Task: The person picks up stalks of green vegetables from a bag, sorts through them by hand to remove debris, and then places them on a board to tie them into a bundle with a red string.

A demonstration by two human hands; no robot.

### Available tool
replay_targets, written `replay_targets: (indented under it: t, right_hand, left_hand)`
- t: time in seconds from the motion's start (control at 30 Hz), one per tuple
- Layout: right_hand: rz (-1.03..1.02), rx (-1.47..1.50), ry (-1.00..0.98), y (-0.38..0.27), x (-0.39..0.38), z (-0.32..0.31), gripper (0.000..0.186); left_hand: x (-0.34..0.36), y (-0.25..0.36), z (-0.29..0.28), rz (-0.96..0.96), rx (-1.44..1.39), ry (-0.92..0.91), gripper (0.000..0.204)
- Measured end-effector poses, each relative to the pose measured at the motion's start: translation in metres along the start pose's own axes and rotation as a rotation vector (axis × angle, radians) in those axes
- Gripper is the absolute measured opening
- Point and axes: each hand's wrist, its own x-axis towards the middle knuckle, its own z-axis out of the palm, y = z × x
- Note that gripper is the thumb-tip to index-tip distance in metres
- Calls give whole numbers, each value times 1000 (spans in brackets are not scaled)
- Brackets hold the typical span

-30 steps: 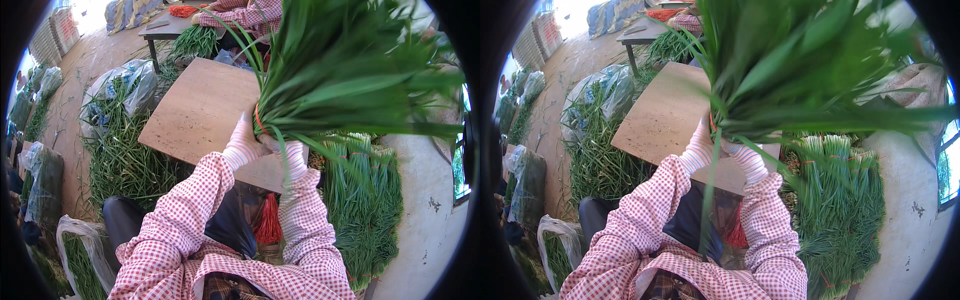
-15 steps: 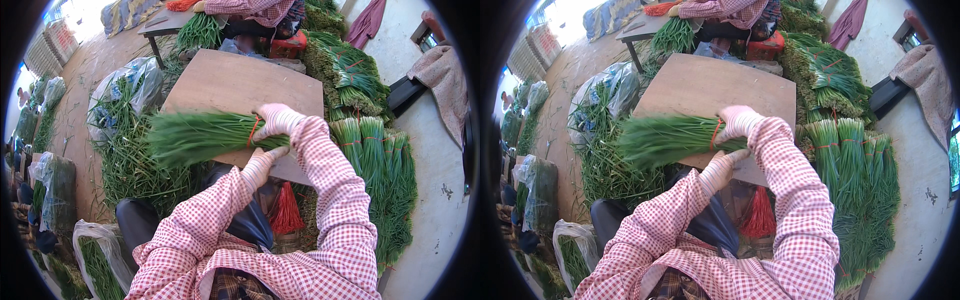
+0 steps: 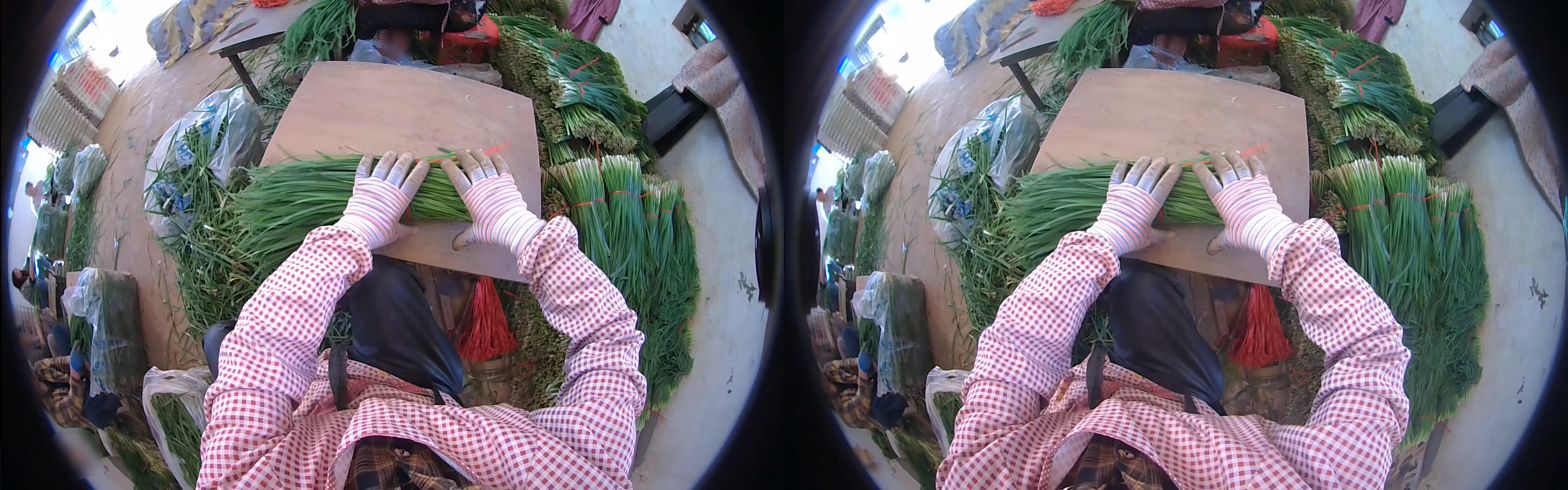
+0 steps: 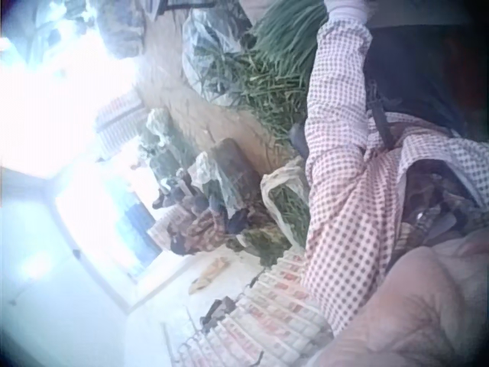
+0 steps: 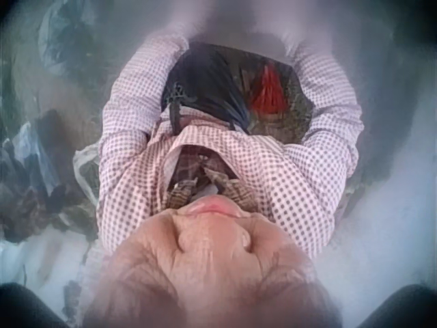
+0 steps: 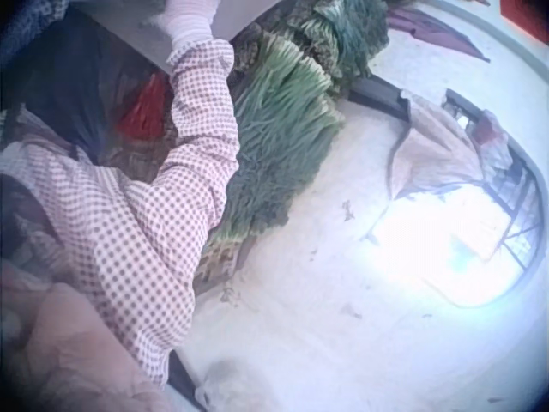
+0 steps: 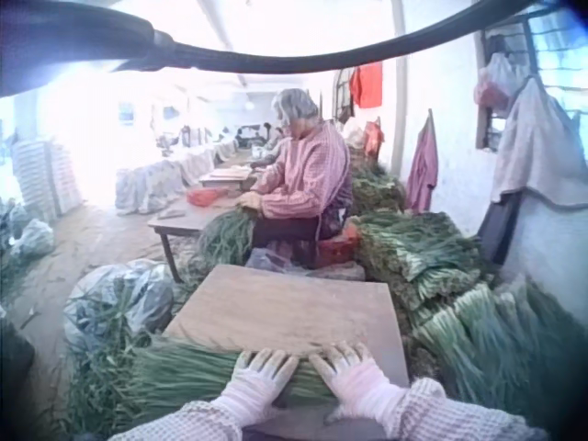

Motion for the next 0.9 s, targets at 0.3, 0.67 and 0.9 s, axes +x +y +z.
replay_targets:
  t: [0.3, 0.67, 0.9]
  right_hand:
    - [-86, 220, -312, 44, 59, -4, 114]
    - [-62, 216, -342, 45, 63, -12, 108]
    - [64, -123, -97, 40, 56, -13, 105]
  left_hand:
    - [11, -43, 27, 125, -518, 321, 20]
    - [-68, -227, -11, -838, 159, -310, 25]
    - [-7, -93, -62, -272, -317, 160, 67]
